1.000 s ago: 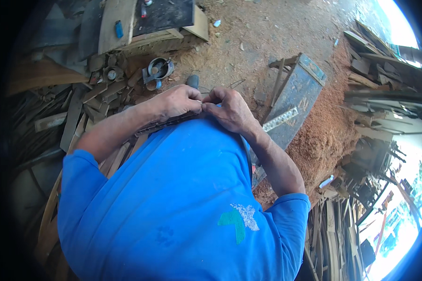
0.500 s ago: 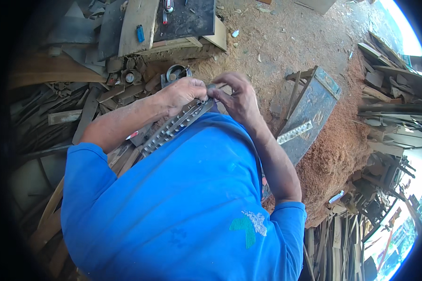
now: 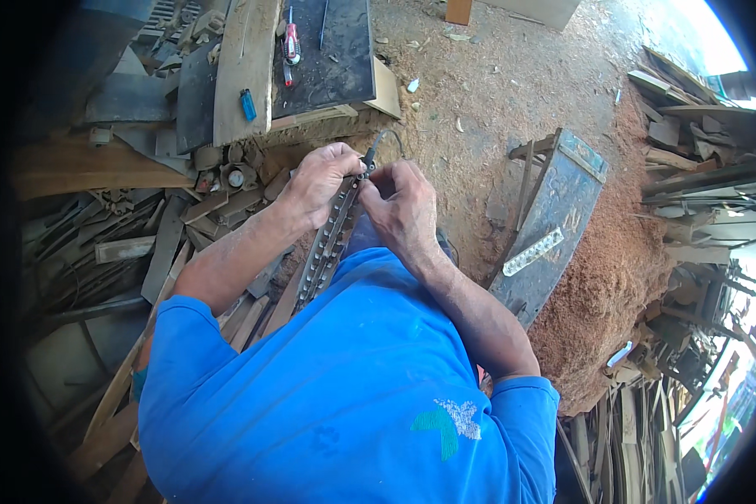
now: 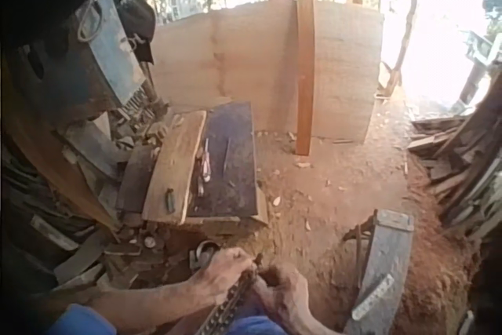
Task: The person works on a wooden piano component by hand, using a screwdriver to secure hardware and checking the movement of the parts.
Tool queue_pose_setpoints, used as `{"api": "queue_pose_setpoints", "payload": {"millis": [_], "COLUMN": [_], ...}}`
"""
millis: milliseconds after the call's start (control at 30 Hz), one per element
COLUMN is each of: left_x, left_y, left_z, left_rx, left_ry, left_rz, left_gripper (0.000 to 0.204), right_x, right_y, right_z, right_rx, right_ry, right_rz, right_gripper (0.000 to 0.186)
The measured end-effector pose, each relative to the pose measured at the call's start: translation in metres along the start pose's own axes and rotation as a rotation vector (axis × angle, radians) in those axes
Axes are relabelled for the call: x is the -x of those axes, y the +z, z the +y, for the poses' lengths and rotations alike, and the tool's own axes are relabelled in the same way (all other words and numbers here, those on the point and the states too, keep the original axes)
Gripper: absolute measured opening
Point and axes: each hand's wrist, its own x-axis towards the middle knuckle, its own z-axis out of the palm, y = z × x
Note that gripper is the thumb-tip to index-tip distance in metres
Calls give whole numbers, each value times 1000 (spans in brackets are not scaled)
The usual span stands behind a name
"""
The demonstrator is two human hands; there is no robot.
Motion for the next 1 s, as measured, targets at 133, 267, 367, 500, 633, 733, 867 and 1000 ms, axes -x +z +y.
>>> {"api": "queue_pose_setpoints", "payload": {"millis": [133, 267, 367, 500, 633, 733, 867, 1000], "left_x": [0, 0, 4, 6, 1, 5, 13, 21], "left_y": [3, 2, 3, -3, 0, -4, -16, -42], "left_z": [2, 1, 3, 4, 5, 3, -13, -54], "left_rx": [-38, -16, -16, -53, -101, -99, -214, -247], "left_ry": [12, 33, 60, 97, 61, 15, 2, -36], "left_rz": [11, 30, 22, 26, 11, -3, -18, 51], "left_gripper": [5, 5, 5, 3, 3, 5, 3, 3], "right_x": [1, -1, -3, -2, -10, -12, -10, -17], "right_y": [0, -1, 4, 7, 3, 2, -18, -22], "right_z": [-1, 1, 13, 0, 5, 10, 8, 6], "right_rx": [41, -91, -278, -240, -178, -312, -218, -95], "right_ry": [-7, 130, 161, 103, 136, 113, 204, 261], "right_rz": [5, -42, -75, 4, -32, -68, -311, -380], "right_gripper": [17, 18, 17, 17, 19, 21, 28, 23]}}
